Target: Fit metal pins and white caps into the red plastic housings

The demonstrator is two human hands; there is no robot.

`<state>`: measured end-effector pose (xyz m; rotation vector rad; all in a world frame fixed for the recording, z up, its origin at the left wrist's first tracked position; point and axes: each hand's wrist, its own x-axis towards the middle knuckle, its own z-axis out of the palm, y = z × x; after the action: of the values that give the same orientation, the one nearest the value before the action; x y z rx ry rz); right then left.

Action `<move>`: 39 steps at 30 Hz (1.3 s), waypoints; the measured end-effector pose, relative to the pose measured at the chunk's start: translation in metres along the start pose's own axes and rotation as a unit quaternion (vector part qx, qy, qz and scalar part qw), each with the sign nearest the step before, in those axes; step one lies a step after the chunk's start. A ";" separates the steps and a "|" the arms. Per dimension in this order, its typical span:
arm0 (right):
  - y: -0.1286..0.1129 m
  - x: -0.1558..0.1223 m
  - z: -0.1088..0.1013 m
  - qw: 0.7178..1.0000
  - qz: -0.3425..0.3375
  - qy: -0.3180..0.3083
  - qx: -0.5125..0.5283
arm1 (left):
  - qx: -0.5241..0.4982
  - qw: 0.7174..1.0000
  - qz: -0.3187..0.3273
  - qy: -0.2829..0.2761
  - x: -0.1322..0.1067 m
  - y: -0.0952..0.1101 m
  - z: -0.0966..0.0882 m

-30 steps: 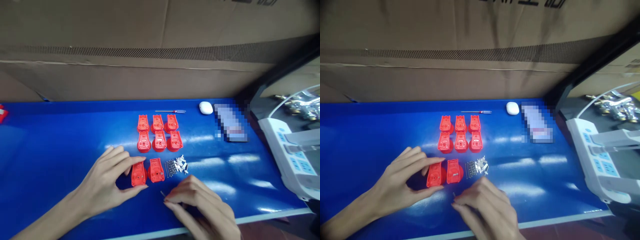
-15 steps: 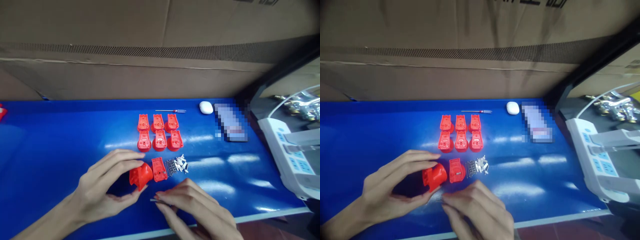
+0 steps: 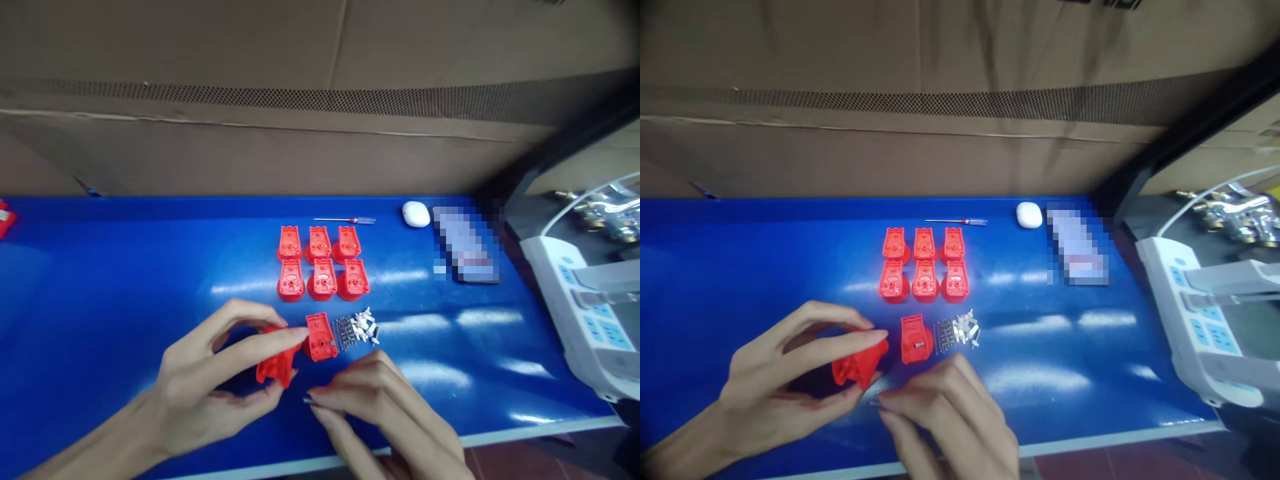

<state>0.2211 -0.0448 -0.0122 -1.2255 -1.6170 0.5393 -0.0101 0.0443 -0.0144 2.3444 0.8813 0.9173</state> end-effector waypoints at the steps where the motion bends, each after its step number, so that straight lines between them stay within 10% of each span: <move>1: 0.000 -0.001 0.001 1.000 0.004 0.005 0.000 | -0.013 1.000 -0.010 0.000 0.002 0.001 0.000; 23: 0.000 -0.005 0.010 0.994 -0.035 -0.005 -0.108 | -0.286 0.942 -0.141 -0.105 0.007 0.005 0.005; 39: -0.002 -0.010 0.009 0.991 -0.018 0.035 -0.125 | -0.257 0.959 -0.120 -0.027 0.006 0.004 0.003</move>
<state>0.2119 -0.0523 -0.0189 -1.3800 -1.6801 0.2717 -0.0029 0.0449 -0.0115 1.7683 0.7725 0.8520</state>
